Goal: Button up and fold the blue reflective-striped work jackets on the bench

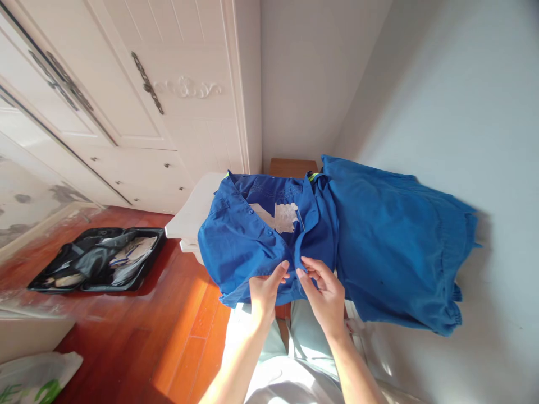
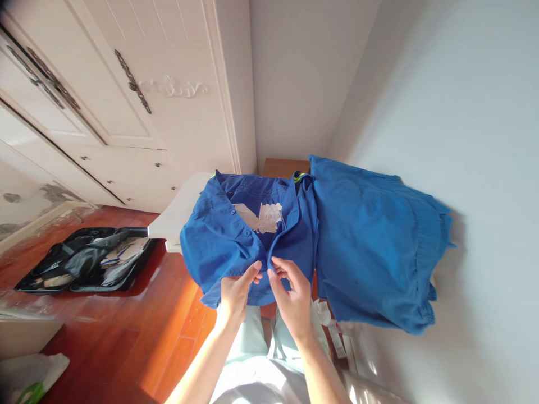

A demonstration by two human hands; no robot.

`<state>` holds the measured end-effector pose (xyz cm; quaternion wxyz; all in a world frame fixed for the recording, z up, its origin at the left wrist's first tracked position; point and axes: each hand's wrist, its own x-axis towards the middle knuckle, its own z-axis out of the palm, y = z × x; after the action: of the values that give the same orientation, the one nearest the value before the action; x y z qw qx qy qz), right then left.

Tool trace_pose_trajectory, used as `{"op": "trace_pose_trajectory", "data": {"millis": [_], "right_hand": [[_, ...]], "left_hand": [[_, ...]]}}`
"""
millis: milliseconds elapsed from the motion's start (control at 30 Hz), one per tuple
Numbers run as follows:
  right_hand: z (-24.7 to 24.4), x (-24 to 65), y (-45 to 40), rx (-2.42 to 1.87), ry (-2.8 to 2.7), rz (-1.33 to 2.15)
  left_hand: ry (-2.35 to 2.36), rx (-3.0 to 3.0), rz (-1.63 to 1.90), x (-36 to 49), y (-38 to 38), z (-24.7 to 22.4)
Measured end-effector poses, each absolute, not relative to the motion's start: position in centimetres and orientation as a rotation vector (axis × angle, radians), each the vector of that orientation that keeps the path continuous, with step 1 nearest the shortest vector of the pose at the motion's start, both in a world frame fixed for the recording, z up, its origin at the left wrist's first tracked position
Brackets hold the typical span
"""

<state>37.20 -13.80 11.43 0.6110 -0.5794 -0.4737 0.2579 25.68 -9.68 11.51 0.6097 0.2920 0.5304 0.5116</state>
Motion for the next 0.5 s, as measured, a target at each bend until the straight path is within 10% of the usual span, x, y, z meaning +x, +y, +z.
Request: {"op": "trace_pose_trajectory", "data": {"millis": [500], "right_hand": [[11.7,36.7,-14.1,-1.197,-0.913,0.855]], "left_hand": [[1.218,0.72,1.2,25.9,-10.5,13.1]]}}
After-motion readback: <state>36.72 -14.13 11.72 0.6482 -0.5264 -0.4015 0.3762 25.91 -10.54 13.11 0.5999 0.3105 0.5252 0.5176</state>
